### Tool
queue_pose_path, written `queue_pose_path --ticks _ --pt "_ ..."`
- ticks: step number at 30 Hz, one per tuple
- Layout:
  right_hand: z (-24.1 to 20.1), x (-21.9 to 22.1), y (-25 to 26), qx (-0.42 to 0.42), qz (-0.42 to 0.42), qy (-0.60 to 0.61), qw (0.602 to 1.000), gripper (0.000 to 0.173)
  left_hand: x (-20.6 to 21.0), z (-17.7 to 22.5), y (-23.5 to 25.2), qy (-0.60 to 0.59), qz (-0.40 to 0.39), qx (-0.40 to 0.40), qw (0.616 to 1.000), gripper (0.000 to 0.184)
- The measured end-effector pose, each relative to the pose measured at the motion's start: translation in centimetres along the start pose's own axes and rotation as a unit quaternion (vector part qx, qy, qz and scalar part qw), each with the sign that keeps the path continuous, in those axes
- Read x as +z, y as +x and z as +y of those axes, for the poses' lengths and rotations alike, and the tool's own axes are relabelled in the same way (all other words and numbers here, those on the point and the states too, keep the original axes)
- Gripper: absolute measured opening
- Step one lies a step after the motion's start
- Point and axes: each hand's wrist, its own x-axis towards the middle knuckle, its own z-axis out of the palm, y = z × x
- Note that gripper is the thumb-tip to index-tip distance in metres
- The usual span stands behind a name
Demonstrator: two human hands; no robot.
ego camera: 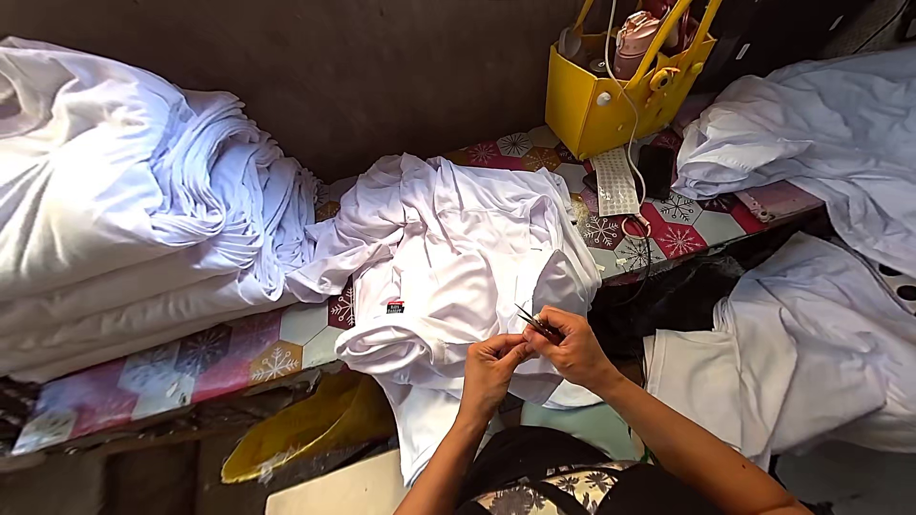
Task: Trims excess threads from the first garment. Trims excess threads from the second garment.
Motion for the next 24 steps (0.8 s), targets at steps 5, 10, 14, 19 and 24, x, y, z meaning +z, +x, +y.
queue_pose_path --ticks 5,10,14,19,24 --pt "-0.5 -1.4 0.8 0.065 -0.067 -0.011 0.996 0.022 -0.3 -0.6 0.5 0.073 -0.014 0.037 0.997 0.006" --pt "1.6 -5.6 1.3 0.01 -0.141 -0.165 0.976 0.052 -0.8 -1.3 0.9 0.208 -0.002 0.15 0.967 0.012" --pt "2.6 -6.3 0.3 -0.066 -0.136 -0.222 0.963 0.053 -0.9 -1.4 1.1 0.238 0.002 0.19 0.952 0.014" --pt "3.0 -5.7 0.1 -0.136 -0.112 -0.257 0.95 0.051 -1.0 -1.4 1.2 0.242 0.005 0.193 0.951 0.015" --pt "3.1 -5.4 0.3 -0.159 -0.101 -0.283 0.94 0.052 -1.2 -1.2 1.3 0.253 -0.005 0.197 0.947 0.015"
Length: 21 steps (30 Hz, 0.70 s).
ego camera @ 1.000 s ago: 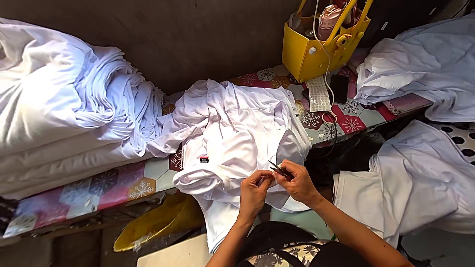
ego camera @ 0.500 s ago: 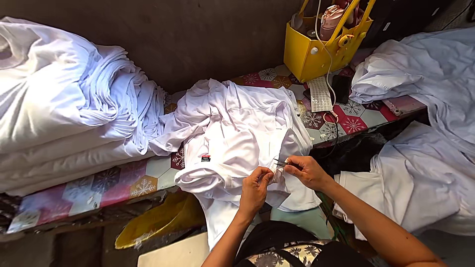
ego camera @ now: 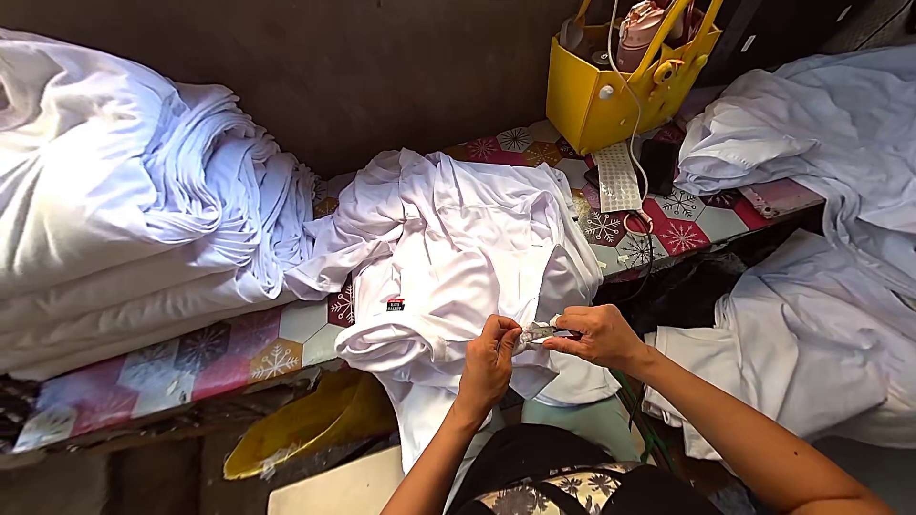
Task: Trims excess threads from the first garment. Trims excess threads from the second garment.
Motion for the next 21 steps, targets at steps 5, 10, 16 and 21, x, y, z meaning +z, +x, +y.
queue_pose_path --ticks 5,10,16,21 --pt "0.08 0.19 0.0 -0.003 0.011 -0.02 1.0 0.051 0.12 -0.22 0.14 0.004 -0.001 0.013 1.0 0.015" --pt "0.1 0.26 -0.27 0.018 0.017 -0.003 1.0 0.048 0.21 -0.29 0.28 0.001 -0.007 0.005 1.0 0.015" --pt "-0.2 0.15 -0.36 0.025 -0.001 0.001 1.0 0.051 0.27 -0.28 0.45 -0.007 -0.021 -0.005 1.0 0.015" --pt "-0.25 0.11 -0.11 -0.005 0.013 -0.054 0.998 0.052 0.33 -0.18 0.56 -0.008 -0.022 -0.008 1.0 0.016"
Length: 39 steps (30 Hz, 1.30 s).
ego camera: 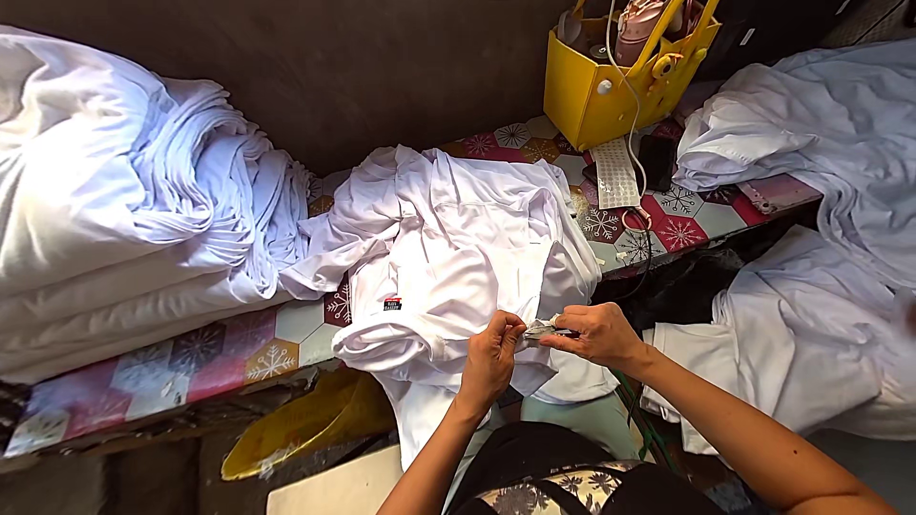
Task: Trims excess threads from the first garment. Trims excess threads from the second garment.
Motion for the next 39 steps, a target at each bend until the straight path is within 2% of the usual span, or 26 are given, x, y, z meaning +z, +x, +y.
queue_pose_path --ticks 25,33,36,39 --pt "-0.6 -1.0 -0.1 0.015 -0.027 -0.035 0.999 0.054 0.1 0.0 -0.1 -0.02 -0.01 0.001 1.0 0.015" --pt "-1.0 -0.9 -0.2 -0.006 -0.002 -0.07 0.998 0.05 0.3 -0.2 -0.2 -0.025 -0.007 -0.007 1.0 0.014" --pt "-0.5 -1.9 -0.3 0.099 -0.014 0.066 0.993 0.047 0.2 -0.2 -0.1 -0.05 -0.001 -0.022 0.999 0.013" --pt "0.4 -0.2 -0.1 0.206 -0.021 0.291 0.934 0.043 0.3 -0.2 0.0 -0.091 -0.006 -0.047 0.995 0.01"
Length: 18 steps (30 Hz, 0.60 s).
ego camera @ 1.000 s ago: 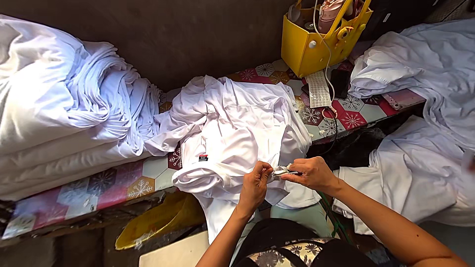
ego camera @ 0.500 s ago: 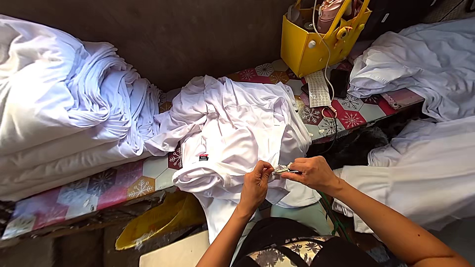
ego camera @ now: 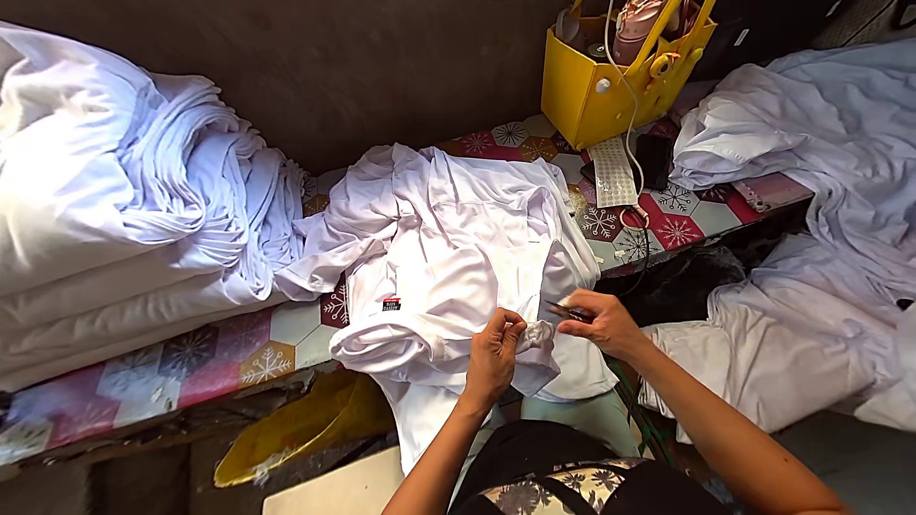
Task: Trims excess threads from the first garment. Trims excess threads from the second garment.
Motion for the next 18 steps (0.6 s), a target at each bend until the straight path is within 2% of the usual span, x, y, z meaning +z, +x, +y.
queue_pose_path --ticks 1,4,7,9,12,15,18 --pt "0.4 0.8 0.3 0.027 -0.023 0.067 0.997 0.04 0.1 0.0 0.1 -0.007 -0.002 -0.003 1.0 0.01" --pt "0.1 2.9 0.8 0.074 -0.047 0.196 0.977 0.006 -0.4 -0.2 0.1 0.055 0.017 0.039 0.998 0.013" --pt "-1.6 3.1 1.2 0.084 -0.077 0.226 0.968 0.006 -2.7 -0.4 -0.4 0.171 0.033 0.111 0.978 0.016" --pt "-2.4 3.4 1.4 0.076 -0.098 0.226 0.966 0.008 -3.9 -0.1 -1.0 0.198 0.041 0.13 0.971 0.018" --pt "-3.7 4.3 1.6 0.115 -0.093 0.256 0.955 0.014 -4.7 0.4 -1.5 0.105 0.051 0.103 0.988 0.018" --pt "-4.4 5.0 1.8 0.167 -0.084 0.28 0.942 0.019 -3.3 0.5 -1.4 0.014 0.094 0.06 0.994 0.012" --pt "-3.7 5.3 1.6 0.12 -0.031 0.178 0.976 0.014 -2.0 0.2 -0.6 0.007 0.126 0.051 0.991 0.011"
